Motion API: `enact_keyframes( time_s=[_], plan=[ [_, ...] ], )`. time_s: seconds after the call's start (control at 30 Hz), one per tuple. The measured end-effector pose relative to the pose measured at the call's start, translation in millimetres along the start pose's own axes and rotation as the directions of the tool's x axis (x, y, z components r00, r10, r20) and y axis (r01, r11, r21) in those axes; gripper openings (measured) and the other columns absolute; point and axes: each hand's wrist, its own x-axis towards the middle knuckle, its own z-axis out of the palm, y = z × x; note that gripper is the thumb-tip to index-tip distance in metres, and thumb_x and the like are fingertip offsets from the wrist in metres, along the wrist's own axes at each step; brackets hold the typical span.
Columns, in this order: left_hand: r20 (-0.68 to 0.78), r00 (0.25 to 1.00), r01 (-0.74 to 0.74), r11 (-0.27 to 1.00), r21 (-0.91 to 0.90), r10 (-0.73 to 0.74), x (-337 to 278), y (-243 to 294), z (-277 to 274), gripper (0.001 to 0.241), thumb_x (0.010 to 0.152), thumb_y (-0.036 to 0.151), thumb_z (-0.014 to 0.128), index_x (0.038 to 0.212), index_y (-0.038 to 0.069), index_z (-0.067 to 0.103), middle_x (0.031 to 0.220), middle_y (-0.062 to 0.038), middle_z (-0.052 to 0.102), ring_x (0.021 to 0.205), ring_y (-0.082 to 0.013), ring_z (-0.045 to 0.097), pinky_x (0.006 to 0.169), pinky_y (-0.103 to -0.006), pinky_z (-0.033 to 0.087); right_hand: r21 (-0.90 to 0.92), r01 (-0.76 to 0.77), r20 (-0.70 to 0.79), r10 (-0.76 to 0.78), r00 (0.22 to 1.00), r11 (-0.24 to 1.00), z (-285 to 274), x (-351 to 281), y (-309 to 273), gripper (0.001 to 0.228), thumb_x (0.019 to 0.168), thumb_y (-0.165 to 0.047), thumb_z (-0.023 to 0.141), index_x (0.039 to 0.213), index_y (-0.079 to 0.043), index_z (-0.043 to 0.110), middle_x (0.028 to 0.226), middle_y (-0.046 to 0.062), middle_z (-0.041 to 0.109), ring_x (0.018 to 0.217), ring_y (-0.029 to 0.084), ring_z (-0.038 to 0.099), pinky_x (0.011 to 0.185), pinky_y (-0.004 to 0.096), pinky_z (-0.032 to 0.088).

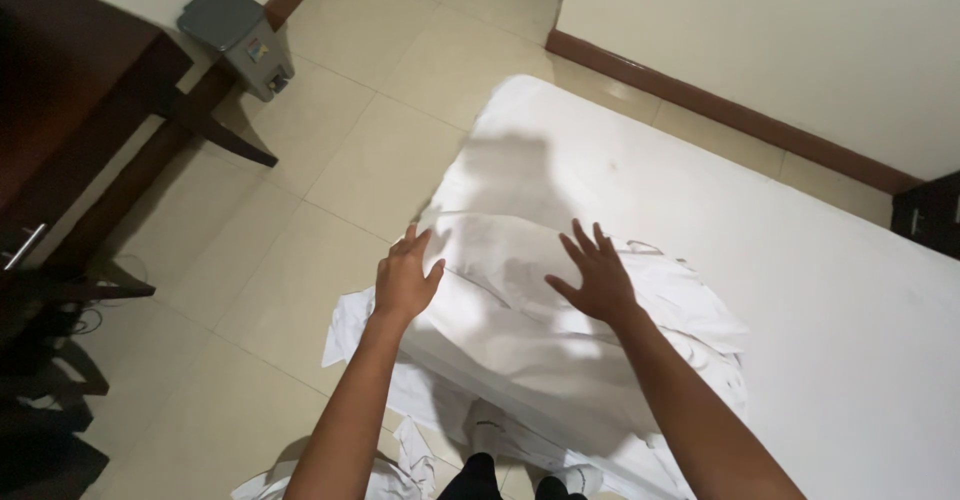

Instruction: The person smooths a white fitted sheet on a single bed, then picks up a crumpled white sheet from an adjacent bed and spreads it over the first bed. They repeatedly smooth, fold, and tuck the sheet to cover the mattress, adjusting the edges and corners throughout the process.

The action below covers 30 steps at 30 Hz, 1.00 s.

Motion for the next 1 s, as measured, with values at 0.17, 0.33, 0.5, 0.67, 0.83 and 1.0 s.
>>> enact_keyframes(
  time_s=[0.17,0.33,0.5,0.67,0.83,1.0],
  plan=[
    [0.031,0.992,-0.118,0.993,-0.024,0.119,4,22,24,0.059,0.086,0.023,0.077,0.138,0.002,0.059,0.153,-0.025,0.047,0.133,-0.0402,0.054,0.106,-0.0472,0.047,-0.024,-0.146,0.004,0.147,0.989,0.989,-24,-45,28,0.086,0.089,-0.064,0.062,0.154,-0.013,0.042,0.168,0.012,0.022,0.154,0.042,0.018,0.122,0.053,0.022],
    [0.098,0.963,-0.249,0.968,-0.043,0.252,10,62,54,0.058,0.087,0.022,0.077,0.139,0.001,0.059,0.153,-0.027,0.046,0.135,-0.0434,0.05,0.107,-0.0474,0.047,0.087,-0.304,-0.022,0.307,0.952,0.949,-26,-104,73,0.083,0.086,-0.059,0.066,0.152,-0.013,0.045,0.168,0.013,0.023,0.154,0.041,0.021,0.124,0.05,0.021],
    [0.302,0.916,-0.274,0.962,-0.01,0.264,15,116,90,0.063,0.094,0.029,0.068,0.148,0.006,0.048,0.161,-0.022,0.035,0.142,-0.0416,0.042,0.109,-0.0511,0.041,0.157,-0.415,-0.039,0.425,0.904,0.896,-20,-168,119,0.079,0.091,-0.056,0.066,0.154,-0.013,0.043,0.169,0.013,0.024,0.154,0.043,0.019,0.123,0.053,0.019],
    [0.35,0.866,-0.376,0.927,-0.015,0.357,7,174,128,0.064,0.096,0.034,0.065,0.151,0.008,0.045,0.163,-0.02,0.032,0.144,-0.0411,0.042,0.11,-0.0514,0.041,0.171,-0.476,-0.08,0.494,0.866,0.862,-19,-229,161,0.08,0.089,-0.053,0.066,0.155,-0.015,0.043,0.168,0.011,0.026,0.154,0.041,0.02,0.123,0.052,0.022],
    [0.334,0.846,-0.433,0.901,-0.022,0.415,-14,224,162,0.062,0.096,0.033,0.066,0.149,0.008,0.047,0.162,-0.021,0.034,0.141,-0.0423,0.044,0.108,-0.0506,0.042,0.215,-0.52,-0.054,0.542,0.839,0.827,-17,-283,201,0.079,0.089,-0.048,0.068,0.155,-0.014,0.041,0.168,0.012,0.026,0.153,0.044,0.021,0.12,0.051,0.027],
    [0.35,0.836,-0.448,0.894,-0.01,0.423,-43,272,180,0.064,0.088,0.026,0.073,0.144,0.003,0.053,0.157,-0.024,0.041,0.137,-0.0408,0.049,0.107,-0.0486,0.044,0.165,-0.492,-0.113,0.512,0.851,0.855,-15,-327,232,0.078,0.088,-0.045,0.071,0.155,-0.014,0.044,0.167,0.013,0.029,0.153,0.043,0.025,0.122,0.051,0.03]
  ],
)
